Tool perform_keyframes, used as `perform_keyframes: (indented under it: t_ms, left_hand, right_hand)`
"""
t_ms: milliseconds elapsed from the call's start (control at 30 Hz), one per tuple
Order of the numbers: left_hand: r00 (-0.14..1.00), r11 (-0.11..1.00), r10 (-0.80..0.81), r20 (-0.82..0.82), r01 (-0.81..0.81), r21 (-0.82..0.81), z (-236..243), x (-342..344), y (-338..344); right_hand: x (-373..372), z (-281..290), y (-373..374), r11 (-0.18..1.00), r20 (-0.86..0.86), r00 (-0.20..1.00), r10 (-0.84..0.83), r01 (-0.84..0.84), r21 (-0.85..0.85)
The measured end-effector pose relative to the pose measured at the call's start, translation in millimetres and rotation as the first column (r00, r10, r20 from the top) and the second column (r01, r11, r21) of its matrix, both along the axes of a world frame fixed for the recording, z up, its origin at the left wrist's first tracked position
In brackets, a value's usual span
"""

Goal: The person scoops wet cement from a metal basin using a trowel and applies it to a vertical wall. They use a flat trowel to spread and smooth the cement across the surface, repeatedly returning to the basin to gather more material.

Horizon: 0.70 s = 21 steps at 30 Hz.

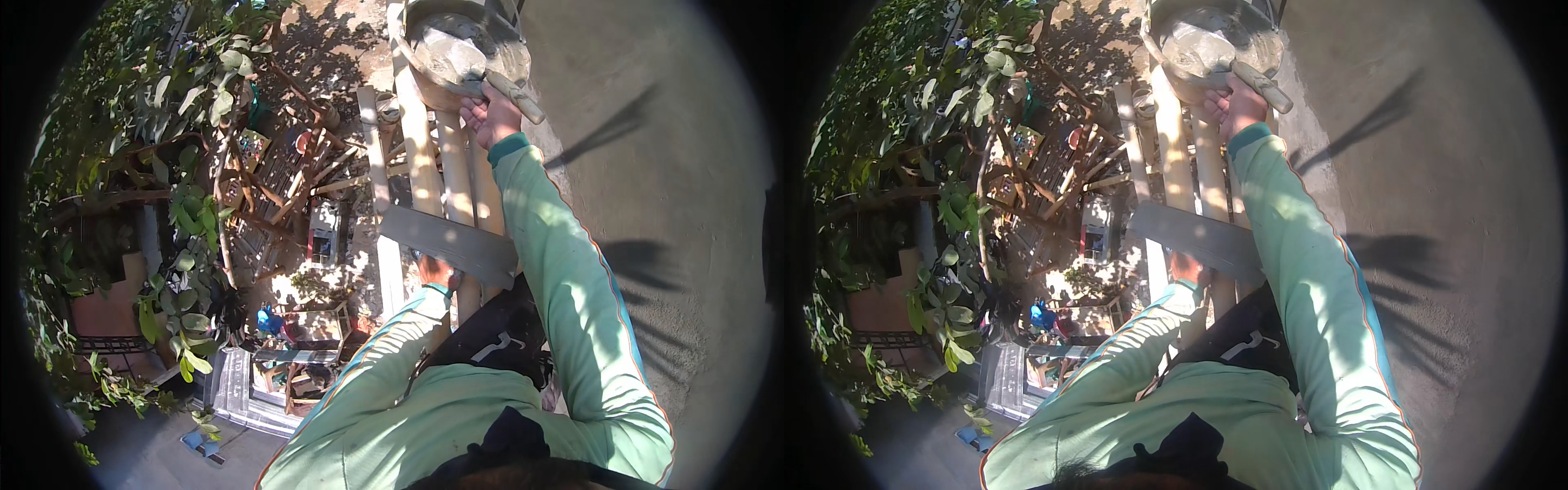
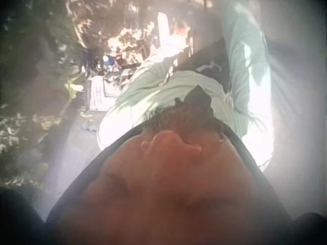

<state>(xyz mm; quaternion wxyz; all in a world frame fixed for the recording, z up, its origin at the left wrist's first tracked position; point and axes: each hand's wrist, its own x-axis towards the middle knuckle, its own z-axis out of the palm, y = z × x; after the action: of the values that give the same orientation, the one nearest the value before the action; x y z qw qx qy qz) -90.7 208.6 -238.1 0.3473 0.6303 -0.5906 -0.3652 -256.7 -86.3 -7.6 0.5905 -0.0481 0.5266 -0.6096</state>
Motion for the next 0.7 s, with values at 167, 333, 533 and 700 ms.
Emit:
perform_keyframes:
  t_ms: [167,333,533,700]
  left_hand:
    - [0.977,0.985,-0.042,0.207,0.075,-0.153,63,-5,-4]
    - [0.997,0.992,0.025,-0.073,-0.016,0.128,39,1,-7]
    - [0.963,0.992,-0.129,0.236,0.123,0.04,53,4,-11]
    - [0.979,0.968,-0.13,0.158,0.16,-0.194,93,-3,-12]
  right_hand:
    - [0,-11,2,0.996,-0.064,0.994,-0.088,0.089,0.013]
    - [16,-11,37,0.995,0.024,0.995,-0.099,0.099,0.0]
    - [10,-10,153,0.989,0.084,0.986,-0.145,0.141,0.051]
    - [3,7,259,0.984,0.046,0.988,-0.149,0.143,0.11]
